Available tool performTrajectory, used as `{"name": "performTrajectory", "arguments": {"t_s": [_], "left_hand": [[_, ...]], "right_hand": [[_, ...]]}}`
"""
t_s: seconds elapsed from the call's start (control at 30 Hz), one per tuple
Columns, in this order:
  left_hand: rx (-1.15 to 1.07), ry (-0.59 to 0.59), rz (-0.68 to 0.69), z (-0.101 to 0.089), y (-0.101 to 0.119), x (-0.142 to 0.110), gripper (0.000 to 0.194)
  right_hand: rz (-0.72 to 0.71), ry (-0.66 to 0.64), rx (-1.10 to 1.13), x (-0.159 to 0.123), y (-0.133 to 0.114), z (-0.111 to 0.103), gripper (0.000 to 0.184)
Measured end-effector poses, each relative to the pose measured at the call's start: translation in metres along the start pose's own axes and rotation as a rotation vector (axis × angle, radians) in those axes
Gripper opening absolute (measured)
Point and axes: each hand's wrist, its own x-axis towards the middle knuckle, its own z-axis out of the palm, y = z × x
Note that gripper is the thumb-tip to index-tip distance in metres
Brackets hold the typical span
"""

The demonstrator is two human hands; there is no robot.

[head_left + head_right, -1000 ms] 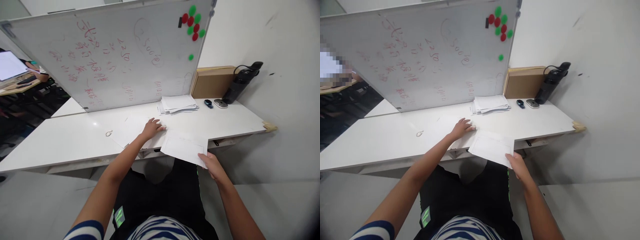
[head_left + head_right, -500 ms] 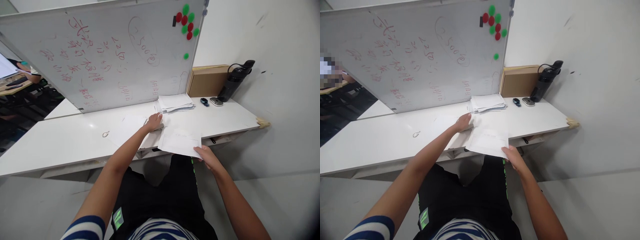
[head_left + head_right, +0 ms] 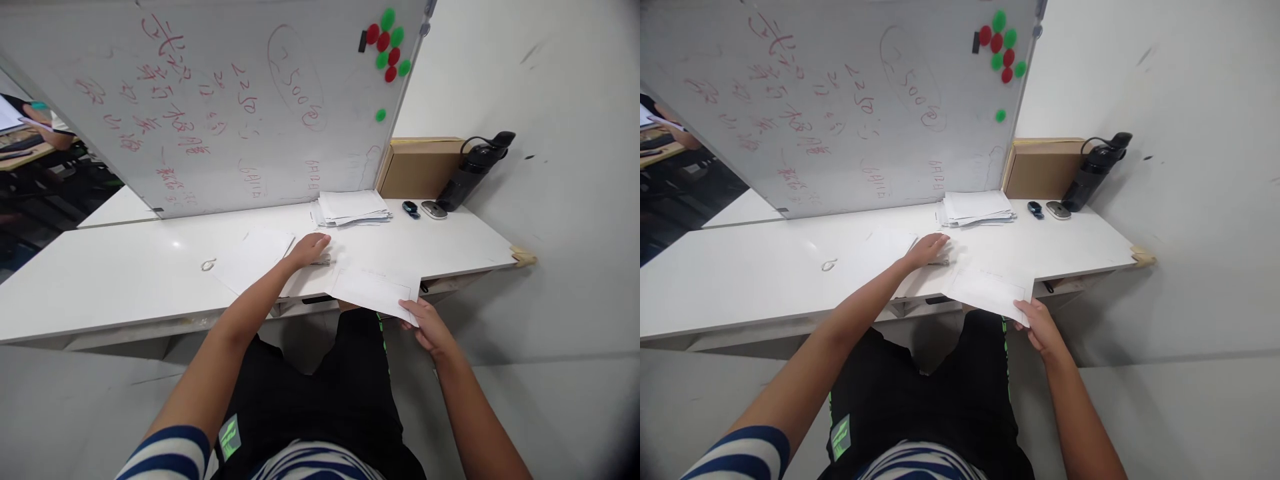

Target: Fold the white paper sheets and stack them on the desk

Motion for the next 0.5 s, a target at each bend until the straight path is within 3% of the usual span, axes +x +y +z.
{"name": "performTrajectory", "arguments": {"t_s": [0.17, 0.3, 0.5], "left_hand": [[0.030, 0.129, 0.075, -0.007, -0.002, -0.033, 0.050], [0.162, 0.045, 0.008, 0.012, -0.007, -0.044, 0.051], [0.080, 0.160, 0.042, 0.030, -0.013, -0.048, 0.029]], "right_hand": [[0.062, -0.031, 0.143, -0.010, 0.012, 0.003, 0.029], [0.062, -0.038, 0.178, -0.011, 0.020, 0.005, 0.029], [0.035, -0.026, 0.151, -0.008, 0.019, 0.013, 0.030]]}}
